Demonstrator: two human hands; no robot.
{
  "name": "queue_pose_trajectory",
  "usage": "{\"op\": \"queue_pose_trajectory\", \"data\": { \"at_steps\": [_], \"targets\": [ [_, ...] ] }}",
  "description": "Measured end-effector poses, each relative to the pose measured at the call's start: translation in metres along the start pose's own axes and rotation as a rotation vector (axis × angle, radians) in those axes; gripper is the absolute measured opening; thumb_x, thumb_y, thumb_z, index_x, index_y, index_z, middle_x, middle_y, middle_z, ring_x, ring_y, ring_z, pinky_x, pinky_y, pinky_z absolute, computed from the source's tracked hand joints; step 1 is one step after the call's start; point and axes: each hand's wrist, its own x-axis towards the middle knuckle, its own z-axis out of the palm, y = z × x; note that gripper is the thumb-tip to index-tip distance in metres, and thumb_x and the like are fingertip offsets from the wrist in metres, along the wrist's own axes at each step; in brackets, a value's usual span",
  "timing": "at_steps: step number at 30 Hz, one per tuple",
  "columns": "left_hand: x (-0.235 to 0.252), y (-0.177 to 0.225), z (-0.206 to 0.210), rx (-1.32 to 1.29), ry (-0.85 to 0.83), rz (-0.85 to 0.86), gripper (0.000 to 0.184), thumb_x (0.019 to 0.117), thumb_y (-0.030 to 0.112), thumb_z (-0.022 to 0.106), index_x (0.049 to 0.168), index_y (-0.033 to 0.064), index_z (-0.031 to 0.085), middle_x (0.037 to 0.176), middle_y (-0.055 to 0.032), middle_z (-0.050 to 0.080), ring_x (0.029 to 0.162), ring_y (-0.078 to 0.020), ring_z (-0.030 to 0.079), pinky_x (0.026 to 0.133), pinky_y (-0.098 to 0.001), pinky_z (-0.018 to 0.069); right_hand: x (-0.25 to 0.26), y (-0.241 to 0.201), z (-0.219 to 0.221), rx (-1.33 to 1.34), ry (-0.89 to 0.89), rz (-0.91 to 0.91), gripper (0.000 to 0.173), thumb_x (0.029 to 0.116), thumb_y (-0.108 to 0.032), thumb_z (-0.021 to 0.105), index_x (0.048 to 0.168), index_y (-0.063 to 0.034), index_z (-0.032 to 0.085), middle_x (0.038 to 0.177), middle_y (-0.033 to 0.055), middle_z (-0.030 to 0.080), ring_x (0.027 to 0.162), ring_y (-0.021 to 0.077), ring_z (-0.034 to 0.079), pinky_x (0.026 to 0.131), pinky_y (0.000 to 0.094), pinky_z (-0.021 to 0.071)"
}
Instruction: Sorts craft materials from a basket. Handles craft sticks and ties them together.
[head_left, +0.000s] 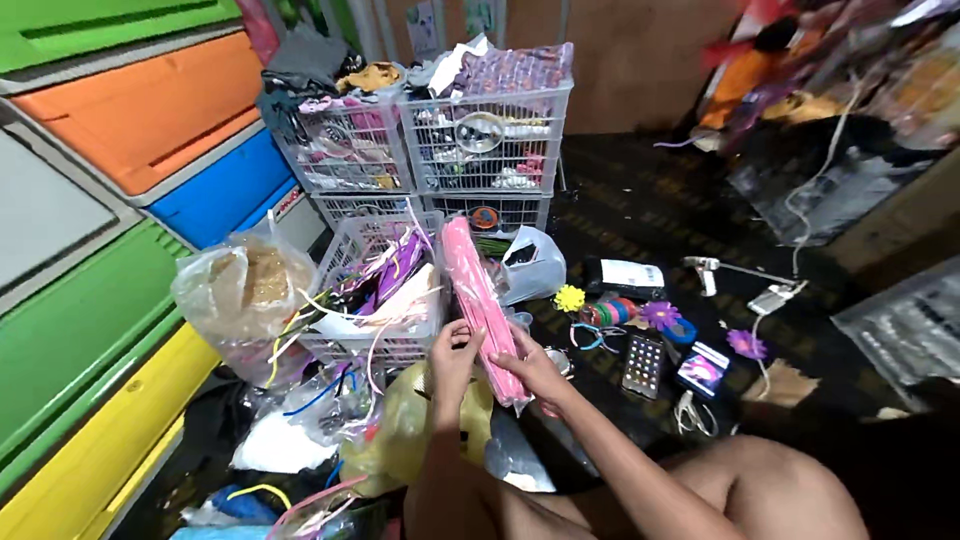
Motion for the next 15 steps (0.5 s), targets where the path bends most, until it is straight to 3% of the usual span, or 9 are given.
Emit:
{"op": "queue_pose_trajectory", "data": {
  "at_steps": [4,9,12,15],
  "targets": [
    [0.008,0.002,0.013,0.015,0.11,-0.1,0.026,0.091,0.009,0.075,0.112,-0.0057,0.067,0.099,-0.0145,0.071,0.083,-0.0143,0.069,0.078,-0.0312,0.0581,0.005,0.004,0.011,-0.104,0.012,-0.053,0.083,0.0931,-0.009,0.069,0.162,-0.0053,0.024,0.142,0.0184,0.057,0.115,0.0198,0.067,0.097,0.0358,0.0579],
    [0.02,-0.005,0.007,0.059,0.411,-0.035,0.018,0.0876,0.006,0.072,0.102,-0.005,0.069,0.081,-0.0098,0.068,0.066,-0.0103,0.063,0.065,-0.0282,0.0538,0.026,0.0,0.04,-0.274,0.084,-0.124,0.079,0.0928,-0.01,0.066,0.161,-0.007,0.028,0.148,0.0157,0.053,0.123,0.0166,0.063,0.101,0.0341,0.0554],
    [0.034,-0.021,-0.02,-0.302,0.52,0.086,0.012,0.0913,-0.004,0.061,0.102,-0.009,0.062,0.077,-0.0052,0.067,0.068,-0.0049,0.064,0.065,-0.0226,0.0558,0.041,-0.015,0.056,-0.153,0.092,-0.068,0.07,0.0947,-0.005,0.061,0.158,-0.0053,0.032,0.136,0.0168,0.06,0.106,0.0173,0.069,0.088,0.0337,0.0606],
    [0.037,-0.02,-0.053,-0.54,0.575,0.094,0.01,0.0992,-0.001,0.049,0.101,-0.0028,0.059,0.078,-0.0017,0.067,0.069,-0.0067,0.066,0.064,-0.0238,0.0581,0.059,-0.041,0.07,-0.037,0.031,0.024,0.061,0.0962,-0.002,0.057,0.154,-0.0076,0.037,0.124,0.0144,0.064,0.092,0.0179,0.071,0.077,0.0341,0.0629]
  ]
}}
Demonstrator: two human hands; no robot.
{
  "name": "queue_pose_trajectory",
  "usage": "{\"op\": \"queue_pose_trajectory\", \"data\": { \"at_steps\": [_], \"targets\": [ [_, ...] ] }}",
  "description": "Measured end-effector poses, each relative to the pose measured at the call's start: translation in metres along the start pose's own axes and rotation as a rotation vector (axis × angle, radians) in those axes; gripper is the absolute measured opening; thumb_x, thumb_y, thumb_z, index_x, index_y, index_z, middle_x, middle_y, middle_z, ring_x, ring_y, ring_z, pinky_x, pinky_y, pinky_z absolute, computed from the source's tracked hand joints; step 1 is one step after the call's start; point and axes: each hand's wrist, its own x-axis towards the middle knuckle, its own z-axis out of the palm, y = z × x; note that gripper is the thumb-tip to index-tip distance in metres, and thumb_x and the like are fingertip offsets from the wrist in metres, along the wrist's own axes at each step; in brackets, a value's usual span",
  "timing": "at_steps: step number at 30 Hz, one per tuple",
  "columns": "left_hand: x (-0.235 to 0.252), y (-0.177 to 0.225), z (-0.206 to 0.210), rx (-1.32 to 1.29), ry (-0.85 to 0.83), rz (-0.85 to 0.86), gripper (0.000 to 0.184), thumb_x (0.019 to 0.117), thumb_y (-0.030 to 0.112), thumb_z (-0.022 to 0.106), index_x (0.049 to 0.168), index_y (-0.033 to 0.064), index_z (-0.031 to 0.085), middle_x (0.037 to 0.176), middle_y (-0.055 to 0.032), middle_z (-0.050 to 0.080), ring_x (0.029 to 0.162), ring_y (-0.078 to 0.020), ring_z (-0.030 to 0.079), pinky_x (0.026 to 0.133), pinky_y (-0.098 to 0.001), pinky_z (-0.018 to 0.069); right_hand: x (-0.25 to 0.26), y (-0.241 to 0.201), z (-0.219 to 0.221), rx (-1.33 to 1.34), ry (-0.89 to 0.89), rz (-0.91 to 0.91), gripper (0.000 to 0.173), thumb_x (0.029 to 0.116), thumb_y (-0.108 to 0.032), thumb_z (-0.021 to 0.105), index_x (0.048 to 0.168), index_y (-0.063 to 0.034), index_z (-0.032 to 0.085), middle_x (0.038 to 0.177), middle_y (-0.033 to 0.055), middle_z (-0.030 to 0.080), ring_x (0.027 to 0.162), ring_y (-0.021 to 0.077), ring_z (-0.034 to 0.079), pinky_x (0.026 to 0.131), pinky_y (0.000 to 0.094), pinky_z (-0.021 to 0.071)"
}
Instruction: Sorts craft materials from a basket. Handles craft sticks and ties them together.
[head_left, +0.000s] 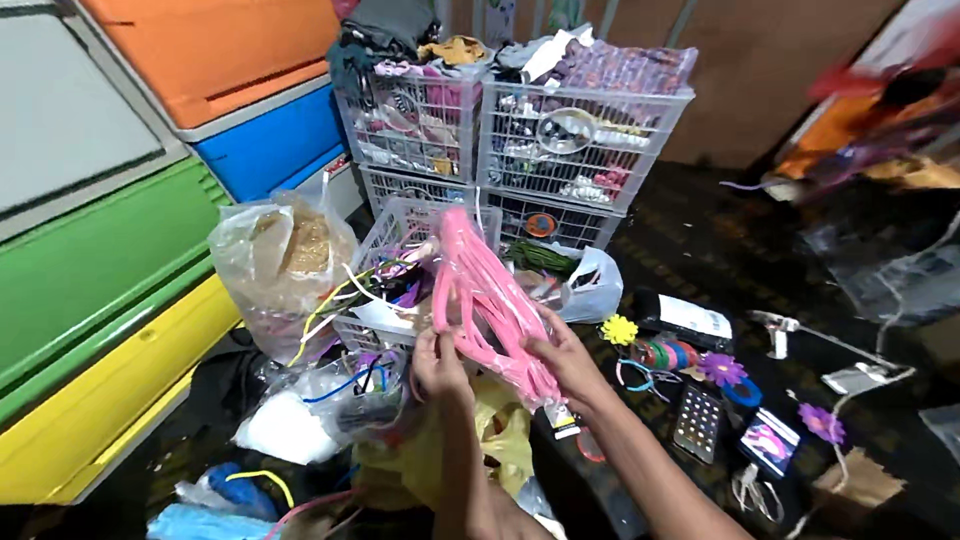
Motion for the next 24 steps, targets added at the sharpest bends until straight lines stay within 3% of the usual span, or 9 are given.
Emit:
{"op": "queue_pose_trajectory", "data": {
  "at_steps": [5,6,8,9,11,15,17,20,24],
  "targets": [
    [0.014,0.02,-0.02,-0.037,0.175,-0.059,0.019,0.106,0.004,0.039,0.115,-0.0077,0.051,0.093,-0.0093,0.073,0.082,-0.0122,0.073,0.075,-0.0286,0.062,0.02,-0.017,0.017,-0.113,-0.079,-0.029,0.055,0.0939,0.001,0.06,0.146,-0.008,0.048,0.123,0.0113,0.066,0.095,0.0145,0.071,0.08,0.0303,0.0617],
    [0.018,0.026,-0.027,-0.052,0.221,-0.1,0.021,0.1073,0.004,0.036,0.118,-0.0092,0.049,0.089,-0.0078,0.071,0.078,-0.0109,0.073,0.073,-0.0271,0.0621,0.023,-0.014,0.014,-0.158,-0.07,-0.046,0.054,0.0939,0.001,0.061,0.146,-0.0081,0.05,0.124,0.0108,0.066,0.096,0.0132,0.07,0.08,0.0293,0.0611],
    [0.026,0.034,-0.044,-0.097,0.261,-0.199,0.017,0.1103,0.009,0.032,0.11,0.0013,0.048,0.072,0.0034,0.057,0.057,-0.0013,0.059,0.055,-0.0162,0.055,0.027,-0.008,0.006,-0.189,-0.061,-0.04,0.052,0.0937,0.001,0.061,0.144,-0.0079,0.051,0.121,0.0107,0.067,0.093,0.013,0.07,0.078,0.0292,0.0616],
    [0.029,0.033,-0.052,-0.154,0.239,-0.215,0.02,0.1106,0.01,0.029,0.101,0.0071,0.047,0.064,0.0071,0.05,0.045,0.0018,0.047,0.044,-0.0121,0.0452,0.029,-0.006,0.002,-0.186,-0.064,-0.034,0.051,0.0936,0.002,0.061,0.143,-0.0071,0.052,0.12,0.0106,0.067,0.092,0.0129,0.071,0.078,0.0292,0.0618],
    [0.029,0.031,-0.064,-0.248,0.149,-0.194,0.027,0.1103,0.01,0.026,0.092,0.0123,0.046,0.056,0.0096,0.043,0.037,0.003,0.035,0.036,-0.011,0.0339,0.032,-0.003,-0.004,-0.176,-0.052,-0.018,0.049,0.0939,0.003,0.06,0.141,-0.0061,0.053,0.117,0.0098,0.068,0.089,0.0121,0.071,0.076,0.0283,0.0617],
    [0.027,0.036,-0.091,-0.095,0.141,-0.032,0.025,0.1092,0.012,0.027,0.096,0.0148,0.048,0.059,0.0125,0.047,0.043,0.0029,0.042,0.041,-0.0124,0.0387,0.036,-0.008,-0.027,-0.238,-0.031,0.009,0.044,0.0952,0.001,0.059,0.138,-0.0068,0.056,0.102,0.0065,0.071,0.079,0.0094,0.07,0.071,0.0271,0.0609],
    [0.027,0.042,-0.112,-0.085,0.258,0.0,0.033,0.1116,0.018,0.023,0.089,0.0182,0.047,0.057,0.0141,0.044,0.043,0.0032,0.042,0.042,-0.0125,0.0394,0.034,-0.017,-0.047,-0.294,-0.005,0.006,0.043,0.0951,0.0,0.058,0.137,-0.0071,0.056,0.095,0.0033,0.071,0.074,0.0064,0.068,0.067,0.0243,0.0598],
    [0.032,0.05,-0.142,-0.275,0.403,0.076,0.042,0.1123,0.021,0.018,0.08,0.0197,0.045,0.053,0.0136,0.042,0.039,0.0026,0.039,0.04,-0.0119,0.0372,0.031,-0.033,-0.081,-0.297,0.121,0.002,0.045,0.0976,0.001,0.05,0.141,-0.0115,0.051,0.092,0.0,0.069,0.071,0.004,0.066,0.063,0.0222,0.0581],
    [0.024,0.056,-0.123,-0.247,0.274,0.064,0.042,0.1132,0.023,0.02,0.086,0.021,0.052,0.055,0.0145,0.051,0.04,0.0034,0.044,0.04,-0.012,0.0408,0.045,-0.051,-0.067,-0.252,0.15,0.053,0.044,0.1029,-0.004,0.044,0.145,-0.0172,0.047,0.096,-0.0002,0.066,0.07,0.0041,0.064,0.059,0.0218,0.0556]
  ]
}}
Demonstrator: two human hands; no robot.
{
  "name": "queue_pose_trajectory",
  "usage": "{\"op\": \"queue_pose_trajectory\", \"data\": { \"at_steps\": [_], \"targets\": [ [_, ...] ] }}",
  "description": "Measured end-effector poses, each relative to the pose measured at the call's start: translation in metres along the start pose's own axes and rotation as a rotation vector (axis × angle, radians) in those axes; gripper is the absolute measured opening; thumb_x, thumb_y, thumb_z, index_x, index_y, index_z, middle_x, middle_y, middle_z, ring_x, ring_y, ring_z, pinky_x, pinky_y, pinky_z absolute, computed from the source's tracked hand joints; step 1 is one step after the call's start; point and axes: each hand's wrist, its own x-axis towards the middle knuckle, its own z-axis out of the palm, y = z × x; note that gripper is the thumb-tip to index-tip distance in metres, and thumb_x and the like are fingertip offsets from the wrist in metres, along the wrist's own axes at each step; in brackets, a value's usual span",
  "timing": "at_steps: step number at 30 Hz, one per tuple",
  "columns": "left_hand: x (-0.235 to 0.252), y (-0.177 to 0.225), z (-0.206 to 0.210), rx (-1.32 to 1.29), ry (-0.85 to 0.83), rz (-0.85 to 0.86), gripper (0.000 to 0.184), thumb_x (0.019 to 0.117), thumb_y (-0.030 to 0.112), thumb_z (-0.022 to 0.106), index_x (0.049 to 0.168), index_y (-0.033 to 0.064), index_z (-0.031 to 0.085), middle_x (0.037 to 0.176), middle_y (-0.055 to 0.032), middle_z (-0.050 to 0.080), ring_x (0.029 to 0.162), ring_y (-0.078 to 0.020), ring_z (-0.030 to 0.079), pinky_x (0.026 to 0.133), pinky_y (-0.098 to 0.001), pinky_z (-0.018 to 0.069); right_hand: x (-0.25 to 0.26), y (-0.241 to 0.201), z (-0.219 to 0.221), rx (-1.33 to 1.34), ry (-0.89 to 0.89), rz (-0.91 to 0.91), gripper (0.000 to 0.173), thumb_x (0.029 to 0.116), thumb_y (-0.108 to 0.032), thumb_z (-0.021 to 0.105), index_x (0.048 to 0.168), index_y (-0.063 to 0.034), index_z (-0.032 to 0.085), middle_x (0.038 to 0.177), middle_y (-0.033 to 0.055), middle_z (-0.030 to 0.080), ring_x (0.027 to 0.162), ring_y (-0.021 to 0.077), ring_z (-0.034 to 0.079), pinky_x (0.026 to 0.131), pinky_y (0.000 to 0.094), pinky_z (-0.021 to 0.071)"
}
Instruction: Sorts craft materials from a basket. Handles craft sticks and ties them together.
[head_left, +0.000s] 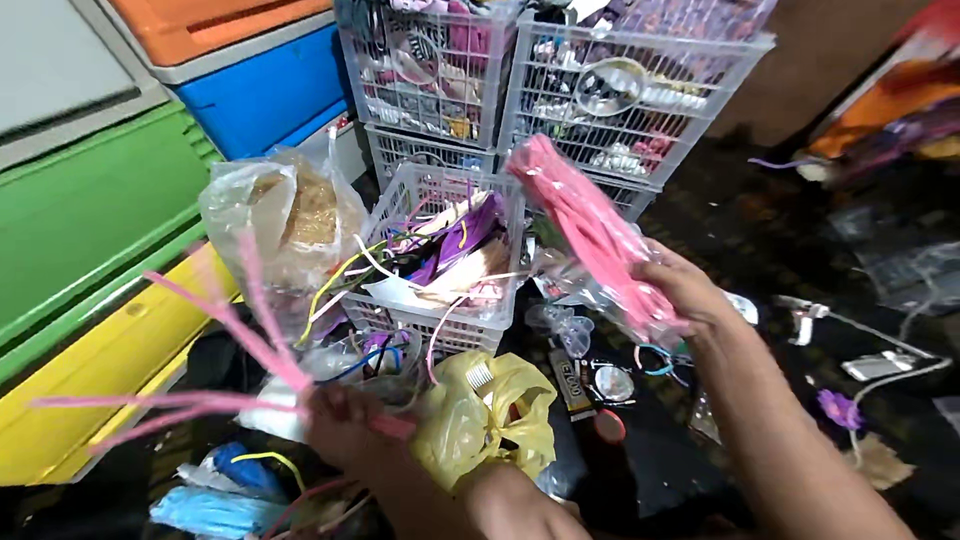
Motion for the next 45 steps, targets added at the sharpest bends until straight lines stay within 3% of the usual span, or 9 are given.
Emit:
{"op": "queue_pose_trajectory", "data": {
  "at_steps": [5,12,15,20,25,30,37,41,45],
  "targets": [
    [-0.033,-0.032,0.063,0.181,-0.243,-0.229,0.03,0.1119,0.015,0.021,0.112,0.0074,0.05,0.056,0.0128,0.045,0.042,0.0042,0.043,0.041,-0.0118,0.0399,0.058,0.001,0.091,0.084,-0.123,0.051,0.045,0.1,-0.014,0.059,0.144,-0.0122,0.05,0.111,0.0115,0.066,0.085,0.0186,0.066,0.073,0.0381,0.0576],
    [-0.032,-0.063,0.07,0.192,-0.287,-0.432,0.036,0.1138,0.021,0.022,0.105,0.0041,0.053,0.06,0.005,0.048,0.045,-0.002,0.046,0.044,-0.0154,0.0425,0.117,0.026,0.162,-0.183,-0.207,-0.02,0.05,0.1052,-0.028,0.055,0.149,-0.0045,0.046,0.127,0.0226,0.063,0.109,0.0314,0.064,0.092,0.0499,0.053],
    [-0.03,-0.063,0.073,0.18,-0.27,-0.461,0.03,0.1138,0.019,0.025,0.106,0.0049,0.05,0.059,0.0047,0.047,0.043,-0.0014,0.045,0.04,-0.0152,0.0412,0.099,0.019,0.147,-0.261,-0.204,-0.193,0.052,0.1066,-0.032,0.055,0.148,-0.002,0.049,0.138,0.0232,0.06,0.123,0.0333,0.061,0.104,0.0524,0.0483],
    [-0.073,-0.079,0.089,0.458,-0.733,-0.384,0.026,0.1075,0.01,0.04,0.114,-0.005,0.06,0.067,0.0071,0.05,0.052,0.0023,0.045,0.049,-0.0152,0.0415,0.009,0.012,0.078,-0.049,-0.421,-0.195,0.038,0.1096,-0.028,0.045,0.137,-0.0053,0.059,0.12,0.007,0.069,0.102,0.0127,0.068,0.093,0.0339,0.0568],
    [-0.132,-0.099,0.106,0.744,-1.46,-0.501,0.034,0.1108,0.022,0.041,0.122,-0.0017,0.062,0.09,-0.0084,0.062,0.076,-0.0134,0.057,0.074,-0.0331,0.0509,-0.051,0.045,-0.013,0.201,0.077,-0.097,0.035,0.1115,-0.016,0.032,0.125,-0.0006,0.061,0.106,0.0078,0.075,0.095,0.0169,0.073,0.088,0.036,0.06],
    [-0.176,-0.11,0.1,0.721,-1.845,-0.69,0.033,0.1122,0.023,0.039,0.116,-0.0013,0.061,0.08,-0.0029,0.054,0.064,-0.0078,0.047,0.061,-0.0247,0.0436,-0.109,0.085,-0.082,0.408,0.305,0.067,0.046,0.1141,-0.029,0.018,0.126,-0.0068,0.057,0.109,0.0063,0.073,0.096,0.0176,0.072,0.083,0.0357,0.0605],
    [-0.191,-0.124,0.057,1.075,-2.002,-1.045,0.036,0.1125,0.03,0.037,0.111,0.0013,0.058,0.063,0.0059,0.039,0.048,-0.0025,0.035,0.048,-0.0193,0.0331,-0.153,0.166,-0.112,0.438,0.348,0.438,0.035,0.1127,-0.026,0.034,0.131,-0.003,0.053,0.1,0.0102,0.07,0.085,0.0196,0.071,0.078,0.0379,0.0614],
    [-0.19,-0.121,0.043,1.65,-2.007,-0.89,0.042,0.1108,0.03,0.044,0.13,-0.0033,0.06,0.111,-0.0207,0.063,0.093,-0.0244,0.057,0.089,-0.0425,0.0474,-0.162,0.224,-0.11,0.279,0.209,0.71,0.045,0.1136,-0.032,0.033,0.141,0.0014,0.047,0.113,0.017,0.07,0.096,0.023,0.071,0.082,0.0381,0.058],
    [-0.18,-0.156,0.007,1.816,-1.916,-0.879,0.036,0.1103,0.034,0.043,0.114,0.0047,0.063,0.079,-0.0024,0.051,0.062,-0.0109,0.044,0.06,-0.0298,0.0413,-0.162,0.241,-0.107,0.222,0.351,0.676,0.048,0.1132,-0.036,0.036,0.132,0.0047,0.055,0.104,0.0181,0.071,0.084,0.0218,0.071,0.075,0.0369,0.0579]
  ]
}}
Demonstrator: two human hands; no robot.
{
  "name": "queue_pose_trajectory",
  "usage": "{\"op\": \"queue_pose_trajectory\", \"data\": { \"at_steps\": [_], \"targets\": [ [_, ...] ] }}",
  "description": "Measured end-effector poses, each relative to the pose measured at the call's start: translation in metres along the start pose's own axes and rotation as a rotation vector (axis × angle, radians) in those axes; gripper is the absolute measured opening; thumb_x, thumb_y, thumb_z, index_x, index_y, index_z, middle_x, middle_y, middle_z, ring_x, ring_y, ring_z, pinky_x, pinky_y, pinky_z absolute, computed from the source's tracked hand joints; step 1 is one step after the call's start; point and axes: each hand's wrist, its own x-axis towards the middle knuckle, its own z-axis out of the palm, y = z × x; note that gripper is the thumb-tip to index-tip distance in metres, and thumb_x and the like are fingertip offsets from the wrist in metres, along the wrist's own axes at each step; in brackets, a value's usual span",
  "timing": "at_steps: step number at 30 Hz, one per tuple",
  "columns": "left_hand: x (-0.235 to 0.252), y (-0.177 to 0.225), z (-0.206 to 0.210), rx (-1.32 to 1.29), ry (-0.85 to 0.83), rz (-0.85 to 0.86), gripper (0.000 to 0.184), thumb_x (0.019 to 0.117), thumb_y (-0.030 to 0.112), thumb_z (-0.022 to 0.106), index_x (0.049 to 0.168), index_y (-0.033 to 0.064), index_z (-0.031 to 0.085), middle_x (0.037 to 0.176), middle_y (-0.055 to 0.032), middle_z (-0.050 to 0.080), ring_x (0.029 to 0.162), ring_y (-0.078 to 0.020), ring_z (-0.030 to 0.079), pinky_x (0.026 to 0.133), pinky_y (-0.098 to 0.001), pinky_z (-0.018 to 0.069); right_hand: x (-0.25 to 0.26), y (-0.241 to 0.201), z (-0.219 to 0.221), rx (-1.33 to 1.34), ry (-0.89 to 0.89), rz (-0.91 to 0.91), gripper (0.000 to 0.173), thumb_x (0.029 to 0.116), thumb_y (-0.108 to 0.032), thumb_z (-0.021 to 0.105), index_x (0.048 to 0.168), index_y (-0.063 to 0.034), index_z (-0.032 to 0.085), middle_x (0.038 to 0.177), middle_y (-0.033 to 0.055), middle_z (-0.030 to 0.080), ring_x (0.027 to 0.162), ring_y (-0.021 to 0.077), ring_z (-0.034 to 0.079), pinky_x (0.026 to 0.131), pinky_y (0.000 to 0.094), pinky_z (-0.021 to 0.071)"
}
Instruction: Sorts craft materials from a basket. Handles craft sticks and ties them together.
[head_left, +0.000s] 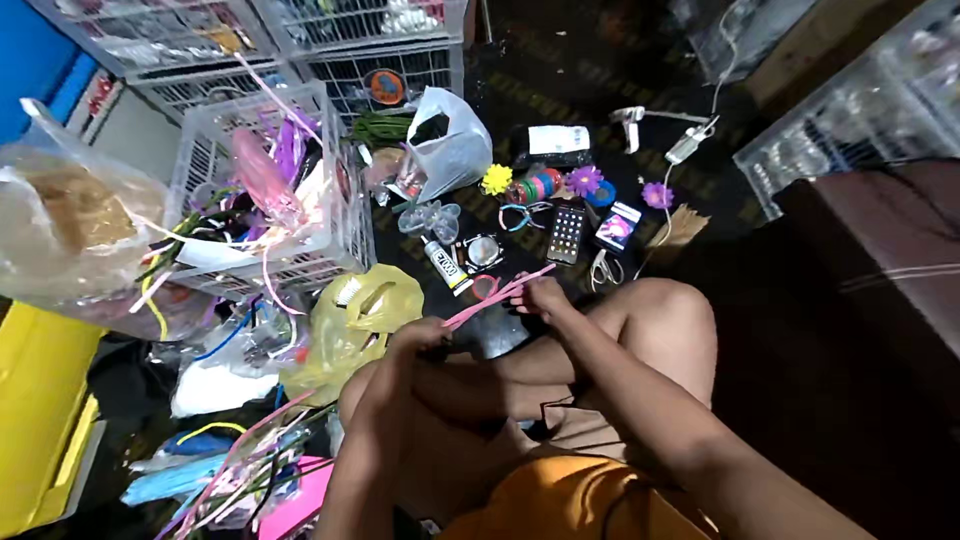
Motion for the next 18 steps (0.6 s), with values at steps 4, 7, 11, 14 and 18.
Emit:
{"op": "queue_pose_trajectory", "data": {
  "at_steps": [4,7,11,14,18],
  "targets": [
    [0.011,0.002,0.001,0.19,0.031,-0.143,0.044,0.1097,0.028,0.042,0.128,-0.0081,0.059,0.127,-0.031,0.06,0.119,-0.0439,0.059,0.101,-0.0647,0.0427,0.002,-0.009,-0.017,0.213,0.263,-0.222,0.053,0.114,-0.037,0.028,0.128,0.0041,0.058,0.106,0.0156,0.07,0.083,0.0183,0.067,0.077,0.0363,0.0558],
    [0.013,0.0,0.005,0.208,0.118,-0.141,0.052,0.1098,0.038,0.042,0.132,-0.0063,0.058,0.134,-0.0316,0.058,0.129,-0.0464,0.055,0.105,-0.067,0.0406,-0.018,-0.032,-0.032,0.278,0.261,-0.455,0.054,0.1138,-0.04,0.023,0.135,-0.0003,0.054,0.116,0.0118,0.069,0.096,0.0152,0.067,0.087,0.0345,0.0539],
    [0.017,0.005,-0.002,0.215,0.188,-0.09,0.068,0.092,0.037,0.076,0.141,-0.0037,0.052,0.137,-0.0315,0.056,0.13,-0.0476,0.053,0.107,-0.068,0.0405,-0.055,-0.062,-0.054,0.072,0.152,-0.787,0.05,0.1139,-0.036,0.026,0.135,-0.0009,0.055,0.116,0.0091,0.07,0.099,0.0103,0.069,0.09,0.0311,0.0565],
    [-0.011,0.024,-0.006,0.044,0.297,0.1,0.082,0.0862,0.042,0.081,0.146,-0.0034,0.049,0.14,-0.0298,0.055,0.132,-0.0436,0.052,0.111,-0.0626,0.0402,-0.075,-0.075,-0.069,-0.12,0.159,-1.013,0.049,0.1134,-0.031,0.031,0.128,0.0012,0.064,0.121,0.0111,0.07,0.103,0.01,0.068,0.095,0.0315,0.0545],
    [-0.07,0.095,0.018,-0.316,0.556,0.561,0.067,0.0982,0.035,0.067,0.151,0.0005,0.045,0.15,-0.021,0.05,0.139,-0.029,0.049,0.117,-0.0469,0.0394,-0.107,-0.079,-0.054,-0.244,-0.049,-0.891,0.043,0.1121,-0.027,0.036,0.119,-0.0027,0.07,0.095,0.0023,0.068,0.073,0.0025,0.055,0.069,0.0237,0.0485]
  ]
}}
